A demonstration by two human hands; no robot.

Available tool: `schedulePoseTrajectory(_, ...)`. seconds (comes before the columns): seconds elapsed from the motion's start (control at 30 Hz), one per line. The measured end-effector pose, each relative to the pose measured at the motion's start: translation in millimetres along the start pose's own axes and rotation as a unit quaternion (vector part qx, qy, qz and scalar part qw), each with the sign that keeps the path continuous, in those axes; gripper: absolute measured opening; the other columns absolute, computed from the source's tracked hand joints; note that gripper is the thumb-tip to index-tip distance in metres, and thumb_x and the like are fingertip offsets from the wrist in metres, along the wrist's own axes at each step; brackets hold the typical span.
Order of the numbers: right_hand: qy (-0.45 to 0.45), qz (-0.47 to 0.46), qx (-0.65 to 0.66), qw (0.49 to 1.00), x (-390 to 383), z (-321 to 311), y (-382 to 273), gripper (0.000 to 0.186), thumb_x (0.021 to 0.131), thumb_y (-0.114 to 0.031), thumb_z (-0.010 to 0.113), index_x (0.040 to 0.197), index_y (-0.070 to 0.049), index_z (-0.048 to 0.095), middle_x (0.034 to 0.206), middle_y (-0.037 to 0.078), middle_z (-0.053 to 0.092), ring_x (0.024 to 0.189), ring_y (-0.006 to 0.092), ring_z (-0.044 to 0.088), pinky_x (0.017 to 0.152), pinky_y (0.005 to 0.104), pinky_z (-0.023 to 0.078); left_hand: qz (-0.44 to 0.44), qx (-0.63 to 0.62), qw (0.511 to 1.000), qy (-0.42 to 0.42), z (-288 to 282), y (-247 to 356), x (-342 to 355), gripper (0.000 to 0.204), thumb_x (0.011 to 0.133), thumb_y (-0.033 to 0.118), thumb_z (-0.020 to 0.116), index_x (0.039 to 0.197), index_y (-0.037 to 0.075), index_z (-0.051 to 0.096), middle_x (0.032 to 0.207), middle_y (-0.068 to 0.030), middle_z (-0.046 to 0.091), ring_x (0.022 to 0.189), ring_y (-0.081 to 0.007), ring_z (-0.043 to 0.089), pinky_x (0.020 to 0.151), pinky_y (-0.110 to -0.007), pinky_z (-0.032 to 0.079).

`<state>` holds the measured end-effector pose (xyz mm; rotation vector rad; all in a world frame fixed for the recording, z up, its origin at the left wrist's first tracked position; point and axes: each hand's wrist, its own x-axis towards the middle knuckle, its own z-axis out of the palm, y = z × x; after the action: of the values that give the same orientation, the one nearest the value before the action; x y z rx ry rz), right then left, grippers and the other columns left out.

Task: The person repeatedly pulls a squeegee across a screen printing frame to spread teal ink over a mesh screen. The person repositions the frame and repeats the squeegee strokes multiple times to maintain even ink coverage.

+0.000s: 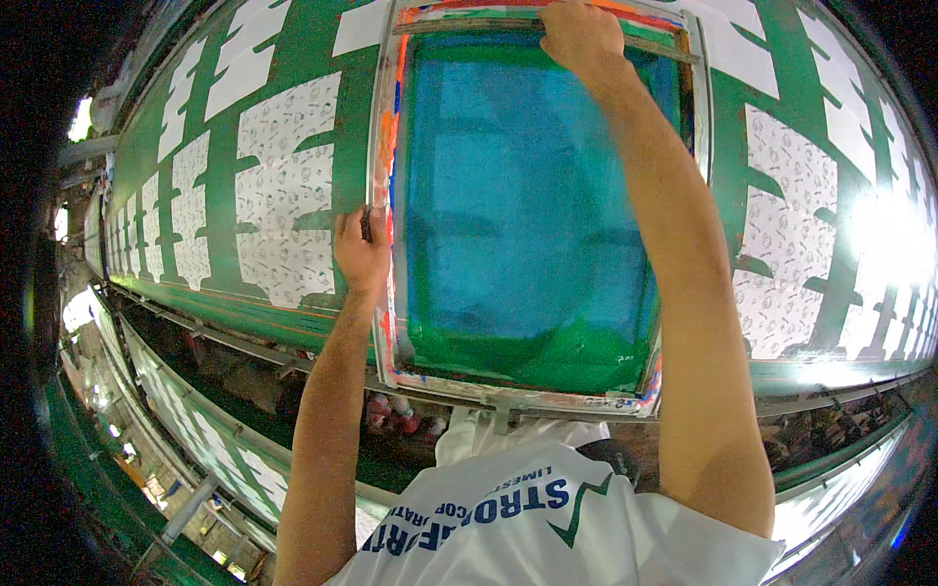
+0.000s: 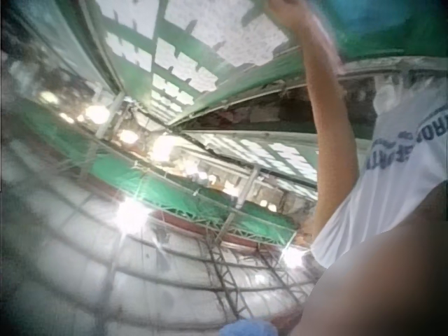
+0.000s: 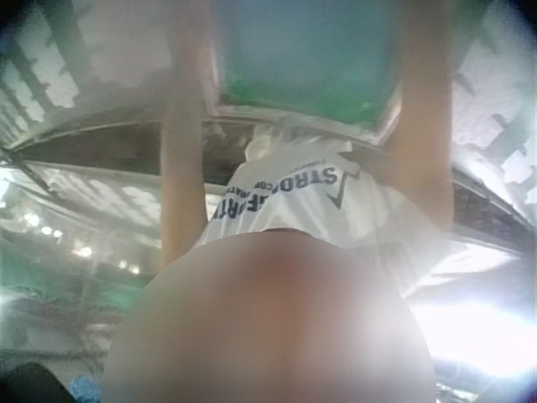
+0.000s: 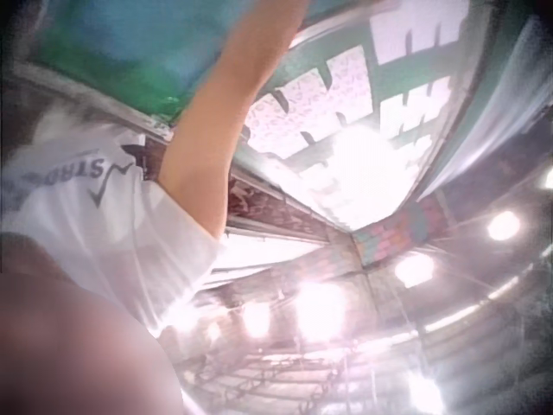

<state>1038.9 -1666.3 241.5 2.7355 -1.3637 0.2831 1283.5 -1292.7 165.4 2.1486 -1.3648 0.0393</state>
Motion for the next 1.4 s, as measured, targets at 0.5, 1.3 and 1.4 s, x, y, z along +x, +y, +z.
schedulePoseTrajectory(0.5,-0.250,-0.033,0.029,0.967,-150.7,-60.7,-81.3,0.026,0.086,-0.015,0.070,0.109,-0.018,0.081,0.101,0.016,0.078,0.098,0.0397,0.075,0.083,0.0548,0.061,0.027,0.012,1.000,0.009,4.1,-7.5,0.8,0.024,0.098,0.024,0.068,0.102,0.000,0.072,0.093,-0.0171,0.065,0.088,-0.0408,0.066,0.076,-0.052,0.054)
schedulePoseTrajectory(1.3,-0.204,0.054,0.082,0.974,-418.0,-121.6,-204.7,0.035,0.080,-0.007,0.071,0.114,-0.012,0.079,0.106,0.008,0.076,0.101,0.0284,0.074,0.084,0.0419,0.061,0.011,0.014,1.000,-0.018,2.6,-5.9,1.7,0.054,0.086,0.047,0.081,0.109,-0.001,0.072,0.110,-0.0187,0.068,0.104,-0.0400,0.069,0.088,-0.052,0.058)
schedulePoseTrajectory(1.4,-0.218,0.045,0.083,0.971,-423.5,-123.8,-204.7,0.033,0.080,-0.008,0.071,0.112,-0.011,0.077,0.101,0.008,0.075,0.099,0.0285,0.075,0.083,0.0419,0.061,0.000,0.025,1.000,-0.017,5.1,-7.4,1.6,0.054,0.087,0.047,0.079,0.111,-0.001,0.072,0.112,-0.0189,0.068,0.106,-0.0398,0.069,0.089,-0.052,0.058)
